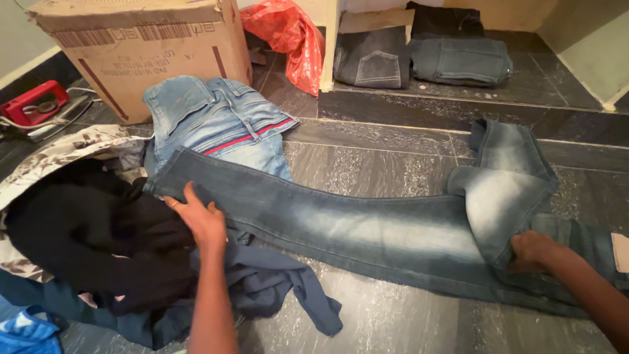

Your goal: The person picks up a pair of denim jeans from a pile, spreads them out on the floor, and folds them into a rectangle before placing them on a shelf.

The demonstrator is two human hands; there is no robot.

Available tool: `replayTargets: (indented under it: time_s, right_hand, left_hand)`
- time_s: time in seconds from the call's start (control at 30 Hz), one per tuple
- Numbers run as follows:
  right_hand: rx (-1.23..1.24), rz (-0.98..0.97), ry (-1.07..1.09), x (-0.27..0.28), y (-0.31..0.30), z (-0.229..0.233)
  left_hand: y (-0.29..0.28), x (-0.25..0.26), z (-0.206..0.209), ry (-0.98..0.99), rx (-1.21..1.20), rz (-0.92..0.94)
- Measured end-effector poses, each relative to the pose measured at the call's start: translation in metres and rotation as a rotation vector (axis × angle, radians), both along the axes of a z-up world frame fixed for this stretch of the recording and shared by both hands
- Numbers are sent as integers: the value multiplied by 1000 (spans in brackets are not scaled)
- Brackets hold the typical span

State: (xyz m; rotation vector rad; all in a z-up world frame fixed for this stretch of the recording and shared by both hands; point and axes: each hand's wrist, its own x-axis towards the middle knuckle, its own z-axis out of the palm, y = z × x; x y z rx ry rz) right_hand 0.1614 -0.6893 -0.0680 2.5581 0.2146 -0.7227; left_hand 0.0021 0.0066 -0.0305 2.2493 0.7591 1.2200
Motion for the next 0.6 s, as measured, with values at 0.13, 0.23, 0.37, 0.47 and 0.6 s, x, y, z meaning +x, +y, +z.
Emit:
replayTargets:
  time_s: [0.13,0.23,0.37,0.47,0.6]
  right_hand:
    - [22,42,-42,-5,2,4]
    - [4,44,-16,-3,7,6]
    - [-22,81,2,-2,10,8]
    - [-13,91,-13,0,5,0]
    - [12,162,-32,9,-7,-13]
  left_hand:
    - [-56,-6,47,334,-190,120]
    - [-88,1,64,759,140,223]
    - [-112,32,32,778,190,118]
    - [-130,44,2,695,200,-160]
    - [-159,42,-25,818,459,-305]
